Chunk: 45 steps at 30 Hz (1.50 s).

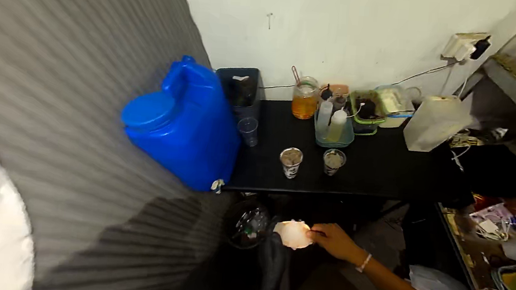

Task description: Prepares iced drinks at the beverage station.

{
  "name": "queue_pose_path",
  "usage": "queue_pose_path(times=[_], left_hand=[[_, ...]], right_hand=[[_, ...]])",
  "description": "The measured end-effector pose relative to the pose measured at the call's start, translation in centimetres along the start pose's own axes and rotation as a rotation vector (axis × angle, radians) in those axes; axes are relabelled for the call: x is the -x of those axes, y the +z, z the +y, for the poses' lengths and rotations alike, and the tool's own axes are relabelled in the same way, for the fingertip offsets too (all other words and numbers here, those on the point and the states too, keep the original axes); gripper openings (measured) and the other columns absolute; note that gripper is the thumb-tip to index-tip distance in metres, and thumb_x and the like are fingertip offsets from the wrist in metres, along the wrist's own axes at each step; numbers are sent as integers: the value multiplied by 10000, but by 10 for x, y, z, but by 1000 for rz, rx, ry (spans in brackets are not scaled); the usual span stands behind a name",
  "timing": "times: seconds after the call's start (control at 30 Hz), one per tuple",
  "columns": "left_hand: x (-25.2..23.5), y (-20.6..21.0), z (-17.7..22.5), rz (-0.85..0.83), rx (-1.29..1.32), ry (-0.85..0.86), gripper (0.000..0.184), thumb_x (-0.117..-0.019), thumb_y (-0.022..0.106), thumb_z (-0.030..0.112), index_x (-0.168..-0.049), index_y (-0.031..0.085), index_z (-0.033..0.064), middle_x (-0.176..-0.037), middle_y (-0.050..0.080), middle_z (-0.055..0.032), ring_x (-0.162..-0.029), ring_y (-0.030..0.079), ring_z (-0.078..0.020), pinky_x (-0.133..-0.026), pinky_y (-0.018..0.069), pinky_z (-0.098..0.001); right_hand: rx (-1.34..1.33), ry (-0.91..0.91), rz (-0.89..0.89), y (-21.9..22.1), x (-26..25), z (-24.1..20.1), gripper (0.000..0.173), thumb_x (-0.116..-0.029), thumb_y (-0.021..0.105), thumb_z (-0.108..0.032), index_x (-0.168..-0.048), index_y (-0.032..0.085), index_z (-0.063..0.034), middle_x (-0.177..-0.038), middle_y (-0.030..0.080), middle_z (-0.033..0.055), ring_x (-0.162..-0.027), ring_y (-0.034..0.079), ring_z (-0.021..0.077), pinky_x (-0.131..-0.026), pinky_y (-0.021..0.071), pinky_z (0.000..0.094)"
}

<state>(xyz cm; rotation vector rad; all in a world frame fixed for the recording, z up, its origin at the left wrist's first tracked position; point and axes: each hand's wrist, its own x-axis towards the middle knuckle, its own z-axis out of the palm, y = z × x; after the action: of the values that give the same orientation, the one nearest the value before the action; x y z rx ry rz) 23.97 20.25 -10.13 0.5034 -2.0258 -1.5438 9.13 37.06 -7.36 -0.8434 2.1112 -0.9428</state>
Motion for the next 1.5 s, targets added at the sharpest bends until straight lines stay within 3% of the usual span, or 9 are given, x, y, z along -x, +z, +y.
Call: queue_pose_path(times=[0.17,0.27,0.37,0.47,0.6,0.73,0.87,1.13,1.5], left_hand=[[-96,104,8,-232,102,-5,416,-1070,357,107,-1395,519,-95,-1404,575,-213,-1318,540,-187,-1153,405,-329],[-147,159,2,-263,109,-5,362,-1066,417,102,-1315,572,-110,-1257,652,-206,-1169,624,-151,-1055,485,-308],[-194,203,-12,-309,163,34,374,-1084,395,123,-1341,569,-86,-1323,632,-203,-1211,614,-178,-1079,478,-338],[-231,229,-20,-303,88,130,378,-1074,416,112,-1359,559,-90,-1368,609,-220,-1282,585,-223,-1126,442,-360],[-263,243,-21,-342,-14,221,413,-1077,401,119,-1399,510,-116,-1425,555,-258,-1340,544,-250,-1161,403,-356],[-274,258,-17,-338,-133,261,400,-1062,419,108,-1362,564,-113,-1360,610,-264,-1277,602,-284,-1126,431,-378],[-272,248,-10,-515,-198,133,413,-1094,400,175,-1441,515,-20,-1358,612,-204,-1233,607,-270,-1085,472,-433],[-278,259,-36,-390,-242,307,369,-1058,445,161,-1270,651,-60,-1260,672,-213,-1198,632,-282,-1092,458,-422],[-273,249,-26,-512,-275,278,425,-1090,372,213,-1333,611,-40,-1362,613,-213,-1289,569,-315,-1139,408,-468]], right_hand=[[-60,128,203,-97,-12,61,426,-1045,544,-438,-1054,731,-55,-885,699,105,-799,663,208,-793,550,448],[-60,136,270,-147,-32,91,408,-1049,544,-414,-1062,732,-53,-891,702,103,-799,663,200,-787,549,443],[-26,162,323,-185,-51,111,402,-1055,537,-411,-1059,731,-58,-880,699,102,-786,658,204,-776,542,447],[31,202,339,-212,-67,123,412,-1057,527,-425,-1082,735,-70,-919,721,121,-845,688,252,-823,543,511],[89,273,319,-229,-83,131,426,-1057,513,-448,-1115,737,-90,-980,733,131,-938,700,294,-872,531,561],[147,337,302,-238,-90,128,429,-1056,506,-459,-1120,733,-102,-977,732,132,-947,699,318,-857,531,580],[212,379,256,-246,-96,114,445,-1058,482,-480,-1121,725,-113,-1002,729,139,-983,697,334,-861,532,583],[381,397,130,-271,-111,82,443,-1062,477,-454,-1170,704,-88,-1095,716,187,-1077,675,391,-887,521,618],[397,406,70,-283,-110,83,447,-1065,483,-447,-1188,690,-71,-1116,702,203,-1090,662,406,-902,506,631]])
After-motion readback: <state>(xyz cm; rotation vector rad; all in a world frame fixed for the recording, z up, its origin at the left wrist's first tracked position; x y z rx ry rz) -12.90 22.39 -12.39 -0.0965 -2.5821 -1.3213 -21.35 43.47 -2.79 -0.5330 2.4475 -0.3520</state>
